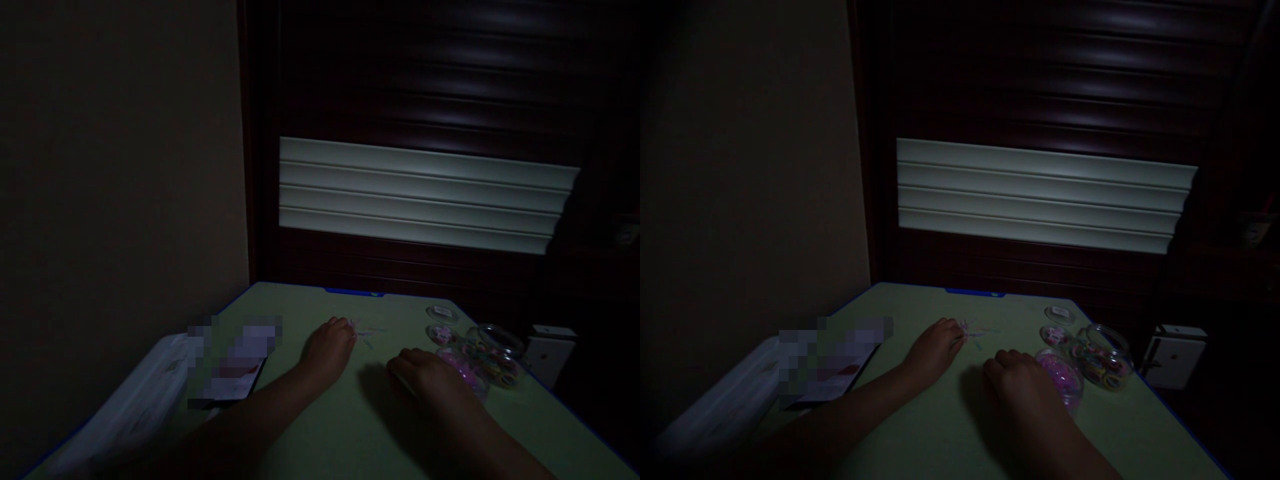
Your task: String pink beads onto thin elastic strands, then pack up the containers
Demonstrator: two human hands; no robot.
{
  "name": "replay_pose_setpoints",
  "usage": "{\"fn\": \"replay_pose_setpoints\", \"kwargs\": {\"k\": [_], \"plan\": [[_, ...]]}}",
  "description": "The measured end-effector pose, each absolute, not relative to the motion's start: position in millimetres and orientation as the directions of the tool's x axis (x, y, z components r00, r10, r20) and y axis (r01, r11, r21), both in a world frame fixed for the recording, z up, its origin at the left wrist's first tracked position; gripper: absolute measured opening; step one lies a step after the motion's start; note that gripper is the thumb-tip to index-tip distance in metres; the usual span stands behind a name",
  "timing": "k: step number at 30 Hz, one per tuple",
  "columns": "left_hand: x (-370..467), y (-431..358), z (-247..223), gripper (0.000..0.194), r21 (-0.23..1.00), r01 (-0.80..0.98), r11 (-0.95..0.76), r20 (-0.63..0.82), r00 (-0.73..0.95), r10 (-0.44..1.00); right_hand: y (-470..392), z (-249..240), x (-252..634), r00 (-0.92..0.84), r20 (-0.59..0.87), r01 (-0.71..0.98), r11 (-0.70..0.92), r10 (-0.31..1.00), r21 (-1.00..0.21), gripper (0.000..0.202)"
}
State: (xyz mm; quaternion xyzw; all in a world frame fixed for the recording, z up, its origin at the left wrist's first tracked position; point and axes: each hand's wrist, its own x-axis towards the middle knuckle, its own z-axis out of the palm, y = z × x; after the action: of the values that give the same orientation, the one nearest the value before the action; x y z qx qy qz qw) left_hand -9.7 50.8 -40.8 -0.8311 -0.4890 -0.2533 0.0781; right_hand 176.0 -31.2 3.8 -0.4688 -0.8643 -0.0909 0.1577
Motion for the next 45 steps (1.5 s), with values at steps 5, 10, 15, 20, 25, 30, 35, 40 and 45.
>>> {"fn": "replay_pose_setpoints", "kwargs": {"k": [5, 10, 15, 20, 25, 30, 35, 40, 45], "plan": [[-11, 56, -45, 0.016, 0.136, 0.871, -0.472, 0.496, 0.353, 0.793, -32, 5, 176, -0.502, 0.363, 0.844, 0.536, 0.785, 0.01, 0.017], [-11, 56, -46, 0.017, 0.116, 0.876, -0.469, 0.497, 0.358, 0.79, -31, 4, 176, -0.517, 0.36, 0.836, 0.549, 0.777, 0.015, 0.017], [-9, 54, -42, 0.018, 0.08, 0.872, -0.482, 0.465, 0.395, 0.792, -29, 2, 177, -0.519, 0.365, 0.834, 0.551, 0.773, 0.019, 0.017], [-6, 54, -40, 0.02, 0.045, 0.872, -0.487, 0.445, 0.419, 0.791, -31, 4, 178, -0.509, 0.375, 0.838, 0.546, 0.775, 0.009, 0.019], [-6, 52, -39, 0.021, 0.039, 0.883, -0.468, 0.432, 0.408, 0.805, -32, 7, 176, -0.498, 0.357, 0.847, 0.532, 0.79, 0.003, 0.019], [-7, 49, -38, 0.021, 0.037, 0.874, -0.485, 0.456, 0.417, 0.786, -32, 10, 177, -0.504, 0.373, 0.839, 0.545, 0.779, -0.005, 0.02], [-6, 47, -41, 0.022, 0.046, 0.857, -0.514, 0.482, 0.432, 0.762, -32, 12, 180, -0.496, 0.382, 0.849, 0.528, 0.779, 0.025, 0.019], [-3, 40, -37, 0.022, 0.031, 0.829, -0.559, 0.505, 0.469, 0.724, -33, 15, 181, -0.481, 0.382, 0.855, 0.518, 0.789, 0.008, 0.021], [1, 31, -31, 0.024, 0.059, 0.802, -0.595, 0.53, 0.479, 0.7, -33, 16, 182, -0.464, 0.408, 0.856, 0.517, 0.786, -0.024, 0.022]]}}
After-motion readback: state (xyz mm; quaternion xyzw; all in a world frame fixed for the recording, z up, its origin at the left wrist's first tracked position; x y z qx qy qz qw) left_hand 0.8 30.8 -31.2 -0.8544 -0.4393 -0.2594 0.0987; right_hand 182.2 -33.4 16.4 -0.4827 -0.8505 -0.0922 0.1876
